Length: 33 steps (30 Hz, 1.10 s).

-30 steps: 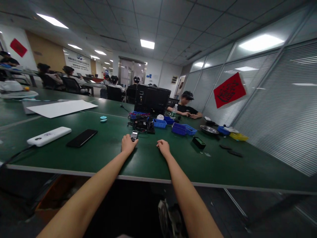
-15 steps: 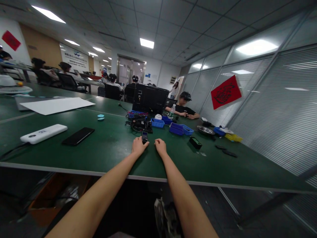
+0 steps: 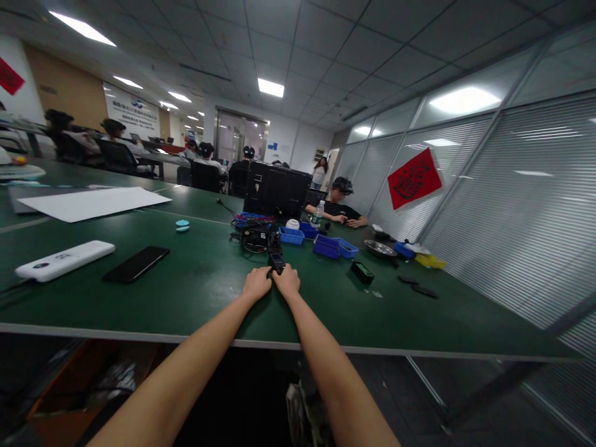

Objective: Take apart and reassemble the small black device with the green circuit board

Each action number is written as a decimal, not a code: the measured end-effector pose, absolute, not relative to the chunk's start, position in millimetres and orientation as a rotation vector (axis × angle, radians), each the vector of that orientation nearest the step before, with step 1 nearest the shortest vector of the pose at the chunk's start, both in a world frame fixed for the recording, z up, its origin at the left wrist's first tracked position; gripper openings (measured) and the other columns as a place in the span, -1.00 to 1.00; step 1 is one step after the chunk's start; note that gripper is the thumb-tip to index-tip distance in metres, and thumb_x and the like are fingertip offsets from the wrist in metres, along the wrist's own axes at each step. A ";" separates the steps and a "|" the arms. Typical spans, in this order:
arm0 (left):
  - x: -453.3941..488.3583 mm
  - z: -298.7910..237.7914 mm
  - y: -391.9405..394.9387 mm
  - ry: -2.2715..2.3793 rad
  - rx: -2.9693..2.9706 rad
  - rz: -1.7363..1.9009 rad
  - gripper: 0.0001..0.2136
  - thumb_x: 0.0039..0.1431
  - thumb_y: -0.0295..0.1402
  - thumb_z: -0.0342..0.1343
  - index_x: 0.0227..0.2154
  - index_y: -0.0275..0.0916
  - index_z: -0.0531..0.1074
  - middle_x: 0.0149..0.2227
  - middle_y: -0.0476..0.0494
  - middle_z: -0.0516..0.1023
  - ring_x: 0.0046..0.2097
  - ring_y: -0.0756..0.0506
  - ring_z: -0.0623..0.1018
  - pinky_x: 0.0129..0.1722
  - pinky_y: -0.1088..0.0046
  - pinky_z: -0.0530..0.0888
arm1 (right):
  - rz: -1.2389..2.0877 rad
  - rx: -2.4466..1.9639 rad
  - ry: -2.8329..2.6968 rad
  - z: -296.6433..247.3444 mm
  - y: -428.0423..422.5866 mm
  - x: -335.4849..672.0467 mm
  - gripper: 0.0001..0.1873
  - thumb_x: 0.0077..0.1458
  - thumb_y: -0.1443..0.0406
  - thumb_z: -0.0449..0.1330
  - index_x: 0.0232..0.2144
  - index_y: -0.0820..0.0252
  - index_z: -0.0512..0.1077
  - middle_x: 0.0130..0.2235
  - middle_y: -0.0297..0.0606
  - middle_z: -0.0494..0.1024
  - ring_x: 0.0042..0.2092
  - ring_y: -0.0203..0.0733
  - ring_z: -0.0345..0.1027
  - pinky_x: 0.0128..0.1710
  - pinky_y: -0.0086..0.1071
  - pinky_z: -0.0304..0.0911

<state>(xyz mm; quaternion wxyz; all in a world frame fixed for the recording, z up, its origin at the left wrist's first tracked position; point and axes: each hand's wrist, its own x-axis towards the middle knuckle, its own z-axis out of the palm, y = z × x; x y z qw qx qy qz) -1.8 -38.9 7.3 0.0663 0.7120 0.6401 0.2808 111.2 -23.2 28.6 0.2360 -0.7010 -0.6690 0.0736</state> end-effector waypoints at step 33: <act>-9.0 9.7 -37.4 2.047 1.694 1.320 -0.52 -0.06 -0.55 -0.07 0.01 -0.28 0.24 -0.03 -0.23 0.37 0.00 -0.12 0.37 0.01 0.39 0.28 | 0.183 -1.178 -2.047 11.0 -18.0 158.1 -0.57 -0.12 0.16 0.17 -0.14 0.17 0.34 -0.20 -0.21 0.38 -0.13 -0.15 0.24 -0.07 -0.26 0.14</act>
